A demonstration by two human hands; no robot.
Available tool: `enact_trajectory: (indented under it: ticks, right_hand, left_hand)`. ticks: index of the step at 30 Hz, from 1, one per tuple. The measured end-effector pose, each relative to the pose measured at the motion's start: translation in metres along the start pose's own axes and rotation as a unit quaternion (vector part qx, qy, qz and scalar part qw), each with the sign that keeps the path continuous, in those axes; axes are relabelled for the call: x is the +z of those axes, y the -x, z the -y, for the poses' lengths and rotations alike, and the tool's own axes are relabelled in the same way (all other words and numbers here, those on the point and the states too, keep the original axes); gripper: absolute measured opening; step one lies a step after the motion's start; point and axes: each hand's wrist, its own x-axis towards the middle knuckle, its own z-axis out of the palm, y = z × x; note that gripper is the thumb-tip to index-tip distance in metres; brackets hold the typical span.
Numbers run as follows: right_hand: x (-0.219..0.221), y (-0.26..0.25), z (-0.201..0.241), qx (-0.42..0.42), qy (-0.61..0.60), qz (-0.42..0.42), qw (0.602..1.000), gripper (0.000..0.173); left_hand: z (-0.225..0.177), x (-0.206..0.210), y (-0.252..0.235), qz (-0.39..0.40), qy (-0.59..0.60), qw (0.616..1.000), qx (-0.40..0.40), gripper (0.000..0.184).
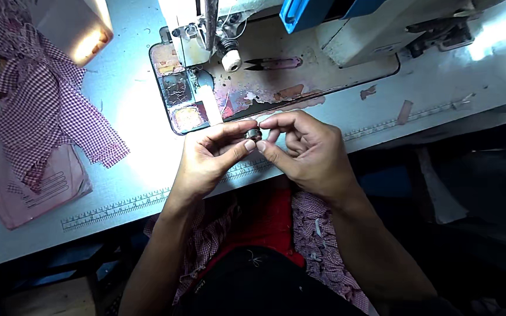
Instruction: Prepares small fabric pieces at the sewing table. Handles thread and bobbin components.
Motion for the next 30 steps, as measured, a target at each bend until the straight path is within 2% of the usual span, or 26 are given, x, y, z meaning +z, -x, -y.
enact_trajectory:
  ticks: [3, 6, 10, 15, 19, 24, 27, 30]
  right_hand:
    - [-0.007, 0.003, 0.009, -0.035, 0.114, -0.013, 0.993, 0.014]
    - [-0.009, 0.003, 0.018, -0.072, 0.177, -0.029, 0.981, 0.016]
    - [-0.006, -0.002, 0.020, -0.119, 0.207, -0.062, 0.969, 0.017]
    - [-0.003, -0.008, 0.017, -0.126, 0.223, -0.079, 0.963, 0.016]
    - [0.000, -0.012, 0.018, -0.134, 0.212, -0.057, 0.966, 0.017]
    - [0.004, -0.024, 0.023, -0.168, 0.183, 0.020, 0.969, 0.019]
    - [0.010, -0.026, 0.023, -0.127, 0.161, 0.081, 0.975, 0.019]
    - [0.015, -0.018, 0.018, -0.070, 0.104, 0.105, 0.987, 0.018]
  left_hand:
    - [0.001, -0.004, 0.006, -0.006, 0.024, 1.000, -0.013, 0.035]
    - [0.002, -0.003, 0.010, 0.002, 0.056, 0.998, -0.018, 0.036]
    - [0.001, 0.000, 0.013, 0.018, 0.088, 0.995, -0.033, 0.036]
    - [0.001, -0.002, 0.019, 0.054, 0.148, 0.987, -0.033, 0.032]
    - [0.001, -0.002, 0.022, 0.064, 0.187, 0.980, -0.034, 0.026]
    - [-0.001, 0.000, 0.025, 0.068, 0.190, 0.979, -0.037, 0.044]
    - [-0.003, -0.003, 0.028, 0.052, 0.191, 0.980, -0.010, 0.038]
    - [-0.006, -0.012, 0.032, 0.022, 0.202, 0.979, 0.012, 0.037]
